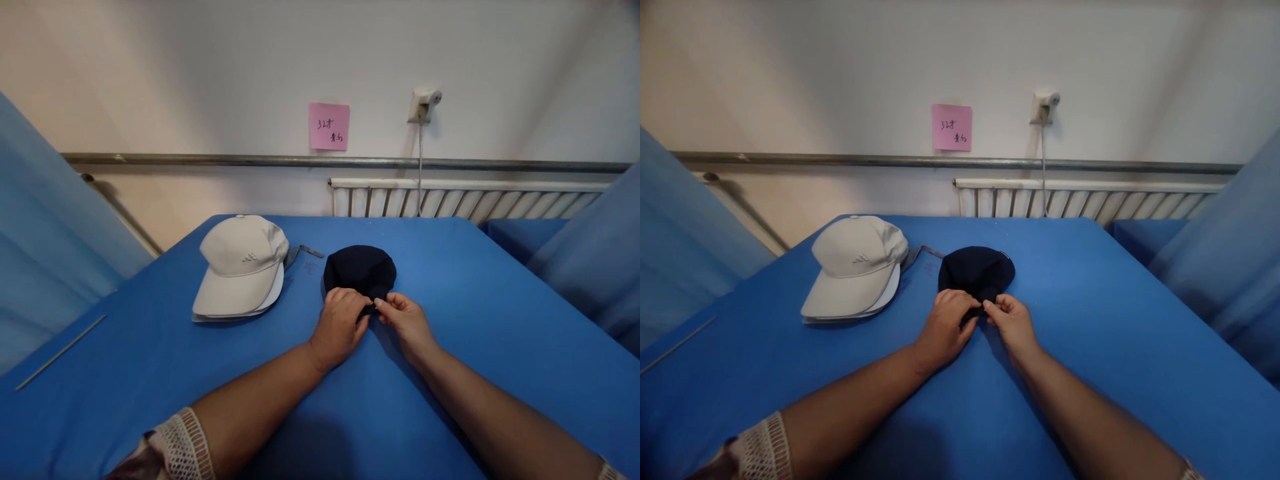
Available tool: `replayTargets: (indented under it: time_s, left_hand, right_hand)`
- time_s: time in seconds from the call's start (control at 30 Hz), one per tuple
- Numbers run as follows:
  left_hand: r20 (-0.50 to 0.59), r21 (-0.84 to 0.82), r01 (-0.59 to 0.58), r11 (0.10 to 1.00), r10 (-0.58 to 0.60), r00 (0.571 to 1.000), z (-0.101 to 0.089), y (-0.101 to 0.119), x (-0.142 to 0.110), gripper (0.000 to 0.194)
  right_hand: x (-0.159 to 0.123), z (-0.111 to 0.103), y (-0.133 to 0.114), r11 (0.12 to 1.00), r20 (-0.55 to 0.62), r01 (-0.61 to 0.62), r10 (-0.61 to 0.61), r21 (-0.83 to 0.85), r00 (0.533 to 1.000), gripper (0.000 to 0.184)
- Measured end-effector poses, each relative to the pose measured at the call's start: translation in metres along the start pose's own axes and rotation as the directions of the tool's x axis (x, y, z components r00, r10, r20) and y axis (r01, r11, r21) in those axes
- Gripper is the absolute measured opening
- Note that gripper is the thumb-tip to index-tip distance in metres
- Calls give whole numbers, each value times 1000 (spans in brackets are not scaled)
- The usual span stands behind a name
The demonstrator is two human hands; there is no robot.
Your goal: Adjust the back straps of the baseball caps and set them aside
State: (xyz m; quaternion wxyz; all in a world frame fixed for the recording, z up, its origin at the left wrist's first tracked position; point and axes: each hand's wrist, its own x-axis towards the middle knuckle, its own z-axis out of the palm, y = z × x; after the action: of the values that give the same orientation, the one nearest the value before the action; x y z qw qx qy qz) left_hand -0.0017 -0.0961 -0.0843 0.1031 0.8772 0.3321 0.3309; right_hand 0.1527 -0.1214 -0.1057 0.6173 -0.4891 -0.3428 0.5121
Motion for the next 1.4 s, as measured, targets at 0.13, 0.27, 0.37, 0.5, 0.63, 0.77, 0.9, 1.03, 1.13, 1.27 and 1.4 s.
replayTargets:
  time_s: [0.13, 0.27, 0.37, 0.5, 0.63, 0.77, 0.9, 1.03, 1.13, 1.27, 1.4]
  left_hand:
    - [-66, -28, 69, 997, -70, 995, 2, -3, 0, 23]
    - [-91, -64, 102, 993, -108, 990, 2, -6, 1, 23]
    - [-68, -74, 92, 993, -97, 993, 2, -5, 1, 20]
    - [-29, -94, 104, 990, -107, 994, 2, -4, 1, 27]
    - [9, -152, 175, 973, -175, 984, 4, -4, 3, 25]
    - [8, -227, 225, 948, -229, 973, 6, -6, 4, 20]
    - [11, -275, 223, 935, -229, 973, 7, -8, 6, 19]
    - [35, -272, 223, 936, -222, 974, 7, -9, 6, 19]
    - [29, -269, 251, 930, -252, 967, 7, -9, 4, 22]
    - [-15, -280, 255, 925, -270, 963, 7, -9, 3, 18]
    - [-18, -279, 234, 931, -249, 968, 8, -12, 3, 12]
  right_hand:
    - [0, 0, 0, 997, 22, 18, -20, 73, 1000, 28]
    - [2, 0, 2, 994, 35, 57, -61, 96, 998, 26]
    - [3, 0, 3, 992, 38, 77, -81, 101, 996, 25]
    - [4, 0, 4, 993, 49, 89, -93, 81, 994, 25]
    - [6, -1, 5, 991, 60, 120, -124, 57, 990, 25]
    - [8, -1, 6, 989, 62, 144, -146, 25, 987, 25]
    - [9, -2, 7, 988, 64, 156, -155, -10, 986, 27]
    - [11, -3, 8, 986, 56, 162, -160, -30, 985, 26]
    - [11, -3, 8, 984, 65, 174, -171, -36, 983, 25]
    - [11, -3, 7, 982, 58, 185, -182, -46, 982, 26]
    - [11, -3, 7, 980, 56, 186, -182, -69, 982, 29]
